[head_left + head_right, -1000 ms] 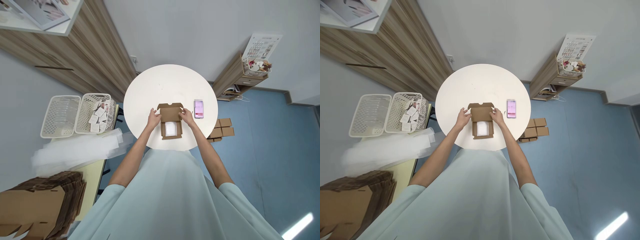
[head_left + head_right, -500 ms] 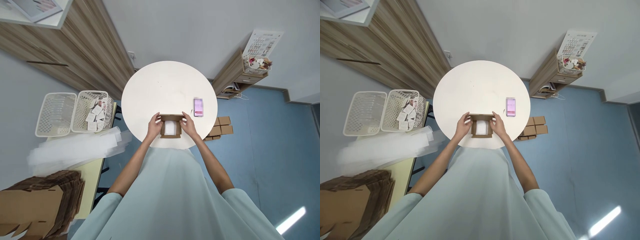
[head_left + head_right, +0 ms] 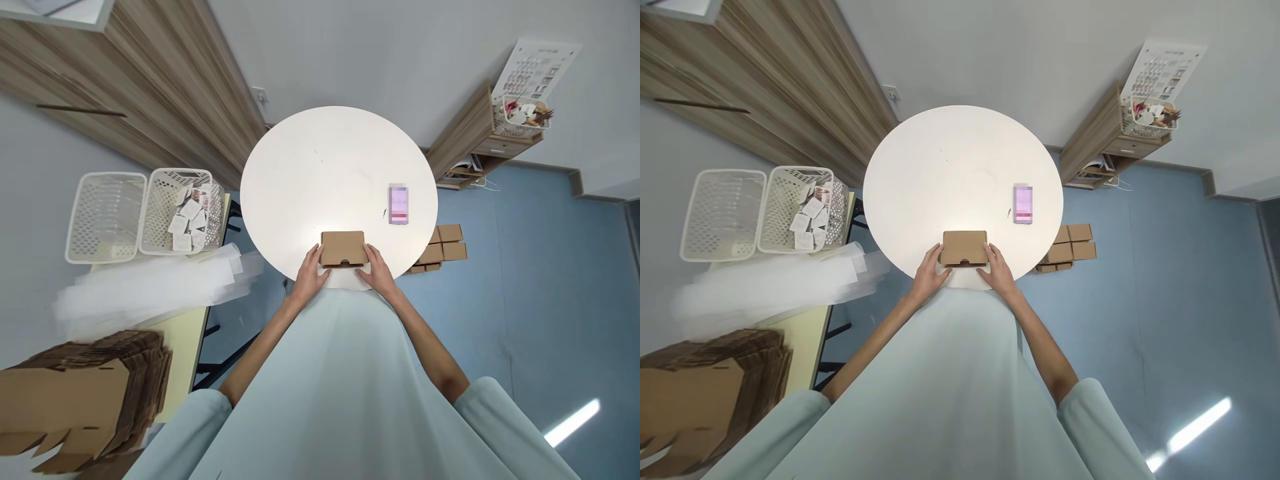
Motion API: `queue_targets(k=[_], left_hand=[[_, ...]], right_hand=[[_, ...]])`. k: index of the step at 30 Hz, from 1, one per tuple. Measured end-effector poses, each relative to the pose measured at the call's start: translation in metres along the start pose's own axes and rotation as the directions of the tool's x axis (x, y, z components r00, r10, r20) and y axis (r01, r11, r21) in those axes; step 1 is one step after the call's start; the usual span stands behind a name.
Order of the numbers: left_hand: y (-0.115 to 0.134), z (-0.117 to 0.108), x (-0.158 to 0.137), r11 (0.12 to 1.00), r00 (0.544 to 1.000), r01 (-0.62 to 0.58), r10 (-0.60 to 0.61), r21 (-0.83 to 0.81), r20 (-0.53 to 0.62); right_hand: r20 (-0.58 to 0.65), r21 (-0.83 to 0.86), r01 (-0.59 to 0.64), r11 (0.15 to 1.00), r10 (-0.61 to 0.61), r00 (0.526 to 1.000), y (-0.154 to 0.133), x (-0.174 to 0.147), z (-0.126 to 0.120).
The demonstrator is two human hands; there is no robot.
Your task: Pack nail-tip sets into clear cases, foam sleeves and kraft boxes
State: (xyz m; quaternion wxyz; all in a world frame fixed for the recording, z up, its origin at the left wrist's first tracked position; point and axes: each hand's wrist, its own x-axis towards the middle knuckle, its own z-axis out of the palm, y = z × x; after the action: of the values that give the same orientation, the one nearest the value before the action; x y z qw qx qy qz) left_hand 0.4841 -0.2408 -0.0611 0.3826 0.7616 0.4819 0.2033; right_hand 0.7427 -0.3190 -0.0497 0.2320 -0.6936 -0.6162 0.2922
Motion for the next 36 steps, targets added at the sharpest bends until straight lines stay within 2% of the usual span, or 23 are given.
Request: queue_targets(k=[4, 8, 13, 17, 20, 24, 27, 32, 36], left_hand=[[-0.006, 0.009, 0.002, 0.999, 0.995, 0.031, -0.035, 0.043, 0.098], [-0.015, 0.020, 0.008, 0.997, 0.993, 0.038, -0.046, 0.071, 0.112], [-0.019, 0.016, 0.008, 0.996, 0.996, 0.039, -0.045, 0.081, 0.079], [-0.007, 0.001, 0.008, 0.998, 1.000, 0.018, -0.019, 0.054, 0.017], [0.010, -0.011, 0.014, 0.998, 0.998, 0.048, -0.046, 0.049, -0.037], [0.031, -0.023, 0.030, 0.979, 0.982, 0.182, -0.177, 0.087, -0.065], [0.039, -0.026, 0.046, 0.962, 0.962, 0.265, -0.258, 0.070, -0.090], [0.040, -0.025, 0.067, 0.956, 0.950, 0.288, -0.278, 0.051, -0.144], [0.033, -0.022, 0.074, 0.976, 0.960, 0.216, -0.213, -0.003, -0.184]], right_hand=[[0.071, -0.032, -0.028, 0.999, 0.030, 0.997, 0.009, -0.002, 0.009], [0.080, -0.051, -0.023, 0.998, 0.027, 0.996, 0.017, 0.002, 0.019], [0.027, 0.003, 0.016, 1.000, -0.016, 1.000, 0.020, 0.004, 0.019], [-0.022, 0.059, -0.003, 0.998, 0.005, 1.000, 0.010, 0.006, 0.008], [-0.074, 0.062, -0.083, 0.995, 0.087, 0.993, -0.005, 0.012, -0.004], [-0.090, 0.026, -0.263, 0.964, 0.264, 0.960, -0.026, 0.030, -0.022], [-0.086, 0.000, -0.342, 0.940, 0.340, 0.936, -0.036, 0.046, -0.032], [-0.121, -0.029, -0.318, 0.948, 0.312, 0.942, -0.035, 0.068, -0.033], [-0.173, 0.015, -0.257, 0.966, 0.256, 0.951, -0.024, 0.076, -0.023]])
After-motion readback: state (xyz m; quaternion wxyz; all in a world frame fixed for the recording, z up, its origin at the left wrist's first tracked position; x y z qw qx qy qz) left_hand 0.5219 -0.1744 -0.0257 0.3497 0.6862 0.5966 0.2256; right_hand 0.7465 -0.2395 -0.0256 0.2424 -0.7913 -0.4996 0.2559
